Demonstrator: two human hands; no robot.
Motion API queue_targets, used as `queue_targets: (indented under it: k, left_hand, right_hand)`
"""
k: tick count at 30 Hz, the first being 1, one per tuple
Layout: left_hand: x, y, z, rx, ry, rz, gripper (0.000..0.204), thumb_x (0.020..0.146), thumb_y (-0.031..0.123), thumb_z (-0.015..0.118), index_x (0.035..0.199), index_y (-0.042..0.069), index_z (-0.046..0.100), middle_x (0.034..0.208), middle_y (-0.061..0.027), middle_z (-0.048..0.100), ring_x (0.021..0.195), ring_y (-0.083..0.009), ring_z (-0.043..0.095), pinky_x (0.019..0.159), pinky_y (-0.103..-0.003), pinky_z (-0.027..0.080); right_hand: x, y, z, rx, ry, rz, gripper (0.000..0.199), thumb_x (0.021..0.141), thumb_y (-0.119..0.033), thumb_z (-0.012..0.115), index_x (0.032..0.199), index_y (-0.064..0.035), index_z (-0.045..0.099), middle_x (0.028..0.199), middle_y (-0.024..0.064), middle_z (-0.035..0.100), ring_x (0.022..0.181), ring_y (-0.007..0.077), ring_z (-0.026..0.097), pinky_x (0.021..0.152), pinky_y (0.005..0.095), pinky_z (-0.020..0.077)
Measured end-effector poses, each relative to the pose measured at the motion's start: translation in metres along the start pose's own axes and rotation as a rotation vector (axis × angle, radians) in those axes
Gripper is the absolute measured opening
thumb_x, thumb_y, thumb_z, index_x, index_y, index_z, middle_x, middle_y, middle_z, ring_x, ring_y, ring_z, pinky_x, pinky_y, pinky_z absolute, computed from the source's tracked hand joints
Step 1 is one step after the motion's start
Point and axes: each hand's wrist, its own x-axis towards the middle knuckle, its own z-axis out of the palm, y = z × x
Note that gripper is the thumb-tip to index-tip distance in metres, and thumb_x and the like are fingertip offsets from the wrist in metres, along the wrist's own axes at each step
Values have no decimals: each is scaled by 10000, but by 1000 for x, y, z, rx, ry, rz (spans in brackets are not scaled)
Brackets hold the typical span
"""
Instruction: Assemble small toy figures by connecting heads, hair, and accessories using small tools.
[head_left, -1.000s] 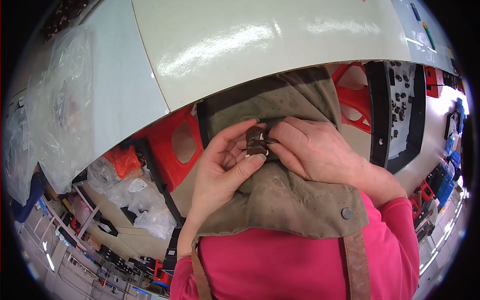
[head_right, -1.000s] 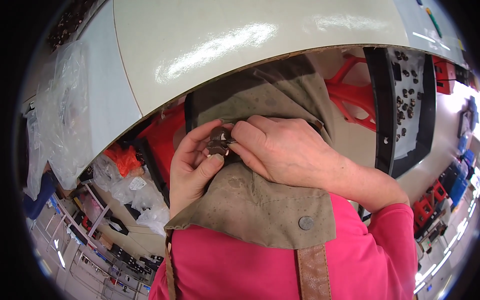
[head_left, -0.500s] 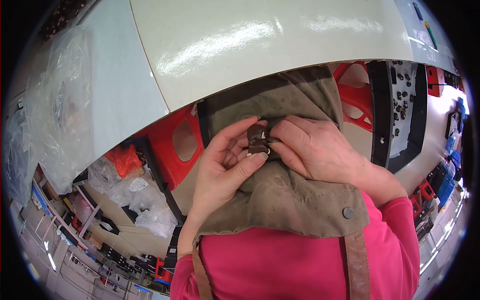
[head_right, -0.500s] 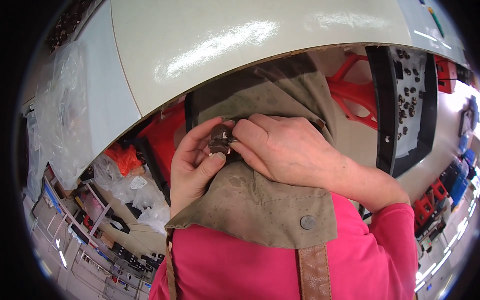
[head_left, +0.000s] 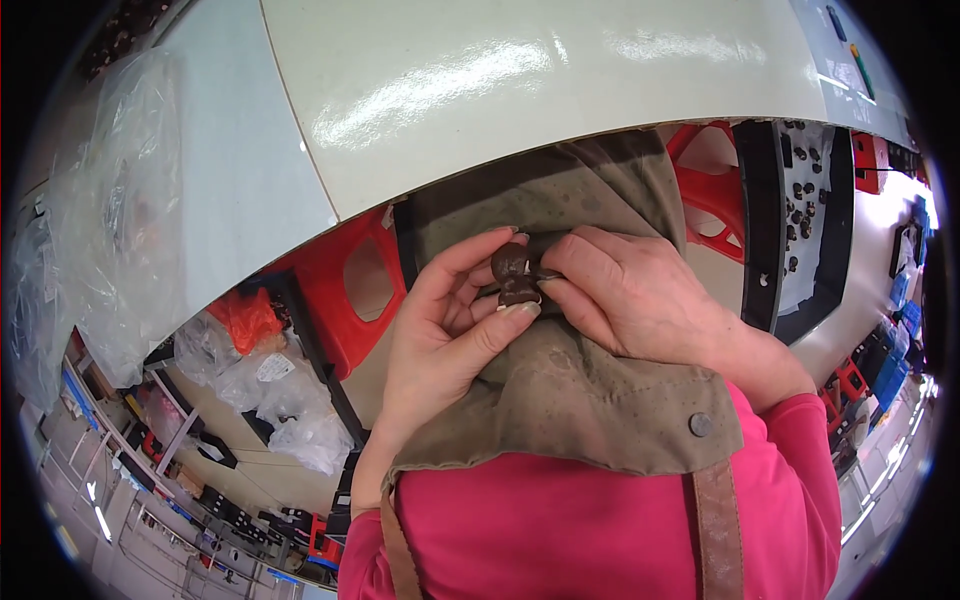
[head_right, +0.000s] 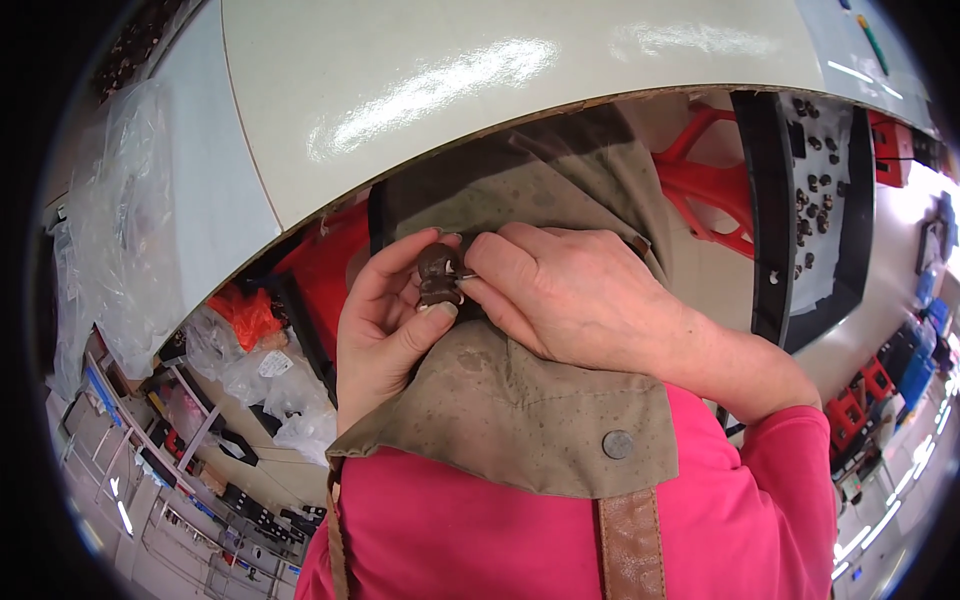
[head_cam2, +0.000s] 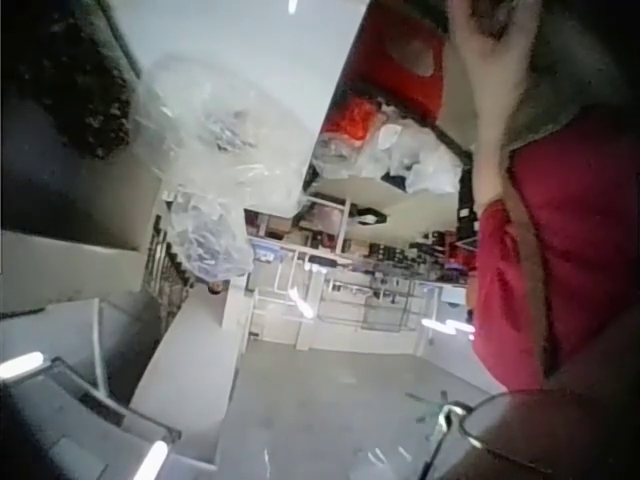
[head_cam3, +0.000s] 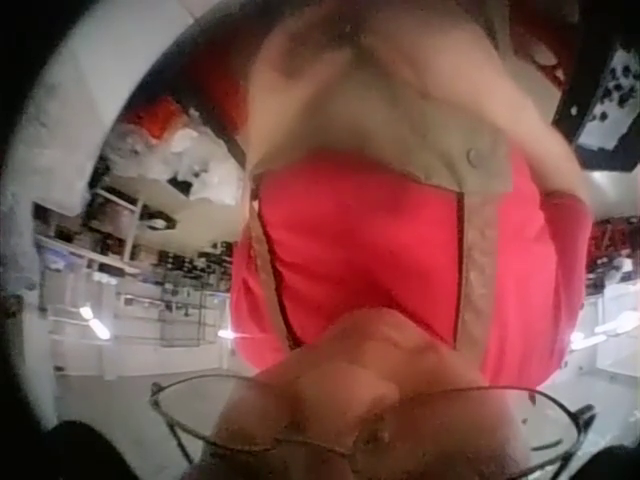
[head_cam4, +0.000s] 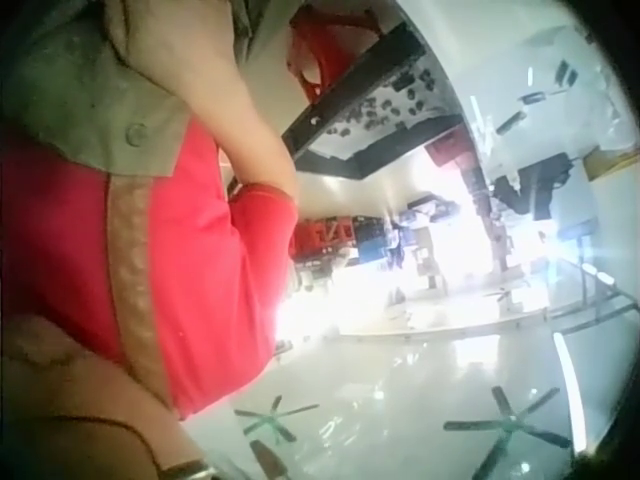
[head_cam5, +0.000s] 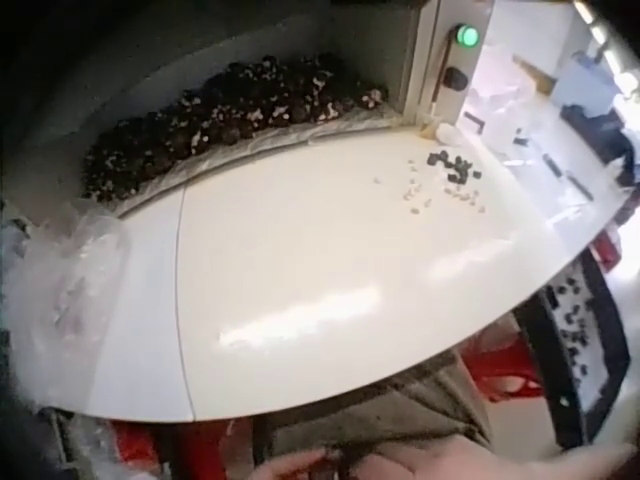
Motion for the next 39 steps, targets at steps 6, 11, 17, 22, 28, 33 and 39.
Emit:
queue_targets:
  k: [6,11,17,22,28,33,39]
  left_hand:
    - [-1,3,-1,10,9,1,523,817,-92,595,1295,-3,402,1277,-119,468,1129,-163,502,949,-287,448]
    - [-1,7,-1,-28,12,-32,532,825,-73,598,1309,1,392,1292,-119,465,1128,-163,507,933,-278,443]
    - [-17,36,-1,-59,-273,180,493,804,-29,619,1267,-38,449,1295,-160,478,1128,-215,523,926,-309,438]
    - [4,84,13,293,-940,514,585,798,239,685,1264,-32,459,1154,-295,535,991,-310,602,868,-333,483]
    - [3,34,11,96,-203,24,519,826,78,625,1283,-22,400,1276,-195,479,1126,-228,523,950,-329,430]
    - [9,2,16,-6,-127,-19,484,865,-3,553,1311,-20,365,1287,-152,477,1142,-201,508,971,-302,398]
    - [17,-12,24,-6,-142,-46,480,883,33,552,1320,-22,359,1284,-139,475,1152,-200,504,989,-312,389]
  right_hand:
    - [3,-2,-1,20,9,2,144,829,-118,590,925,-33,527,779,127,557,681,323,568,586,395,470]
    - [4,-1,-3,60,0,0,170,821,-125,608,939,-34,525,801,131,564,693,326,572,594,386,471]
    - [-3,-9,-12,402,255,136,135,870,-81,517,977,-3,490,824,85,542,722,161,518,660,266,426]
    - [-6,-1,-12,378,258,26,133,895,-111,494,975,-7,479,841,95,540,728,170,499,665,270,412]
    - [-9,7,-15,436,276,50,98,866,-52,538,949,-10,505,845,81,551,717,159,508,657,256,414]
    - [-13,23,-17,476,267,18,147,830,-15,594,966,-13,539,857,71,565,744,153,547,660,257,433]
    - [-21,34,-26,481,210,-4,193,831,-22,601,1016,-4,548,908,84,574,811,165,592,701,271,463]
